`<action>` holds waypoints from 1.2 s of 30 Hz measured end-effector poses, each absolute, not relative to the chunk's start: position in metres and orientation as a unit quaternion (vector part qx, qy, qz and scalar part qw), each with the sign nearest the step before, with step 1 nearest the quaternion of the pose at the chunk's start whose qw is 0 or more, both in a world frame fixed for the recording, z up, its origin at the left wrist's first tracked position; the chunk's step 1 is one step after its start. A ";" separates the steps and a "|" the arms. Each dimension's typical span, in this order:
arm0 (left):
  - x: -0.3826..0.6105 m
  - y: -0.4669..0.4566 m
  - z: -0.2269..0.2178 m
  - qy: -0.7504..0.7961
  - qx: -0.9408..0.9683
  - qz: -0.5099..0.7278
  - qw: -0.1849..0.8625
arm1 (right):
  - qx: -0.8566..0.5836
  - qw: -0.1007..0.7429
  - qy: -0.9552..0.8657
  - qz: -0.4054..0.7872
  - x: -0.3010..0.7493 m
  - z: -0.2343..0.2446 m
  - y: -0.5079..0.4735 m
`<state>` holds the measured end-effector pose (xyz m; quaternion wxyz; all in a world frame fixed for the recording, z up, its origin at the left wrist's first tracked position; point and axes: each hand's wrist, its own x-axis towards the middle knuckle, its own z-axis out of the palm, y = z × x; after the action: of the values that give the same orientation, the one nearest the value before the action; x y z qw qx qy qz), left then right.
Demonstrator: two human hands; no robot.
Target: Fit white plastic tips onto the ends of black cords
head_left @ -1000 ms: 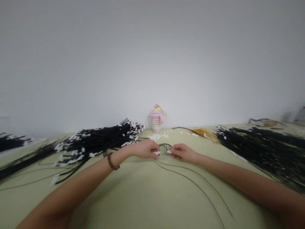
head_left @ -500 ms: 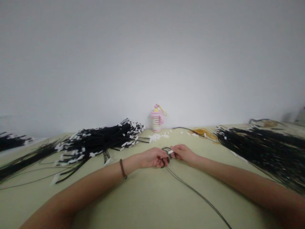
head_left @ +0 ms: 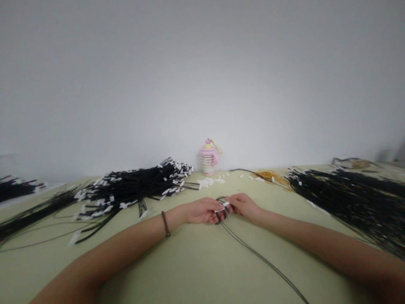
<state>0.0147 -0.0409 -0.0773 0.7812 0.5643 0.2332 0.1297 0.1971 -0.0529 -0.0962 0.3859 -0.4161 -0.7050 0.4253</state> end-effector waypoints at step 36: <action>0.029 -0.042 -0.081 0.338 0.538 0.256 0.729 | -0.438 0.495 -0.669 0.338 0.192 -0.098 -0.059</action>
<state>0.0294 -0.0418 -0.0815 0.7286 0.5380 0.3381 0.2557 0.1923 -0.0585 -0.0985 0.4953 -0.4381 -0.6695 0.3384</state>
